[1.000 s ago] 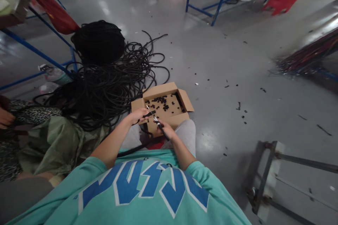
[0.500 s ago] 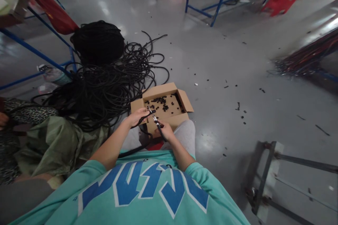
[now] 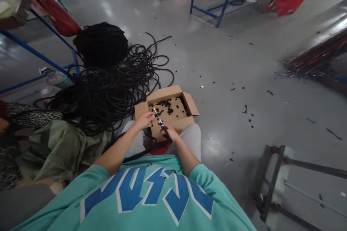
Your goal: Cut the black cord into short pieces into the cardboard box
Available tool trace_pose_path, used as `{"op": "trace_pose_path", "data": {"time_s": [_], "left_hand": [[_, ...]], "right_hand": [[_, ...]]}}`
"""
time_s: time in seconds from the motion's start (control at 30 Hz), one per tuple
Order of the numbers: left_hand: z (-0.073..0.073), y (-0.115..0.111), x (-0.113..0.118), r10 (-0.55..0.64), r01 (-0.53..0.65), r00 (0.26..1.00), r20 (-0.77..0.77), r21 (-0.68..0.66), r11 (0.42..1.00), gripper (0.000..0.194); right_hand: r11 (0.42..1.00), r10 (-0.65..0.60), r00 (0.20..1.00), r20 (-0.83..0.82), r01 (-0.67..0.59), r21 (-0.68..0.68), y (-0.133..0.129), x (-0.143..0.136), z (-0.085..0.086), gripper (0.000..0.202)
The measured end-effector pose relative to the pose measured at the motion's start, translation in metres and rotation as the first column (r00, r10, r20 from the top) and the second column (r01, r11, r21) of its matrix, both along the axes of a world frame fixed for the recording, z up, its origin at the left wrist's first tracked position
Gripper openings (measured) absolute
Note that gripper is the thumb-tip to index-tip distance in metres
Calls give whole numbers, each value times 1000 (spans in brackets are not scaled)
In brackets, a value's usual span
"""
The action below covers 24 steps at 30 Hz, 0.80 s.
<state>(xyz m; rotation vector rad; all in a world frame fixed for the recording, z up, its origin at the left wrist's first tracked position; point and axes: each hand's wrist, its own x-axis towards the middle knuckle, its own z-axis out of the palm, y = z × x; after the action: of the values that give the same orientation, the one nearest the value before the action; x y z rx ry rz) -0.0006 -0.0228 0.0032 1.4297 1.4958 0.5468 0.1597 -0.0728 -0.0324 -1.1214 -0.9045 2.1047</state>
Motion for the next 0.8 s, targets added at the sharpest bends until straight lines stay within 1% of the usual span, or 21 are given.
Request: {"op": "trace_pose_path", "data": {"time_s": [0.1, 0.2, 0.3, 0.43, 0.53, 0.63, 0.8], "left_hand": [[2, -4, 4, 54, -35, 989, 135, -137, 990, 16], [6, -6, 5, 118, -43, 959, 256, -281, 959, 20], [9, -5, 3, 178, -35, 919, 351, -379, 925, 21], [6, -3, 1, 264, -21, 845, 465, -464, 885, 18], [0, -1, 1, 329, -34, 810, 485, -521, 853, 16], [-8, 3, 0, 382, -57, 797, 467, -573, 818, 16], [-16, 9, -1, 410, -53, 793, 451, -618, 784, 13]], "right_hand": [[1000, -13, 1000, -7, 13, 19, 2, -1, -2, 62], [999, 17, 999, 42, -18, 29, 2, 1, -3, 59], [999, 28, 997, 69, -31, 44, 2, 2, -3, 57], [1000, -20, 998, 57, 19, 3, 1, 0, -2, 57], [999, -40, 995, 86, 42, -22, 2, -2, -2, 57], [998, -61, 990, 126, 64, -21, 4, -4, -4, 56], [996, -86, 980, 181, 91, -17, 7, -5, -14, 55]]}}
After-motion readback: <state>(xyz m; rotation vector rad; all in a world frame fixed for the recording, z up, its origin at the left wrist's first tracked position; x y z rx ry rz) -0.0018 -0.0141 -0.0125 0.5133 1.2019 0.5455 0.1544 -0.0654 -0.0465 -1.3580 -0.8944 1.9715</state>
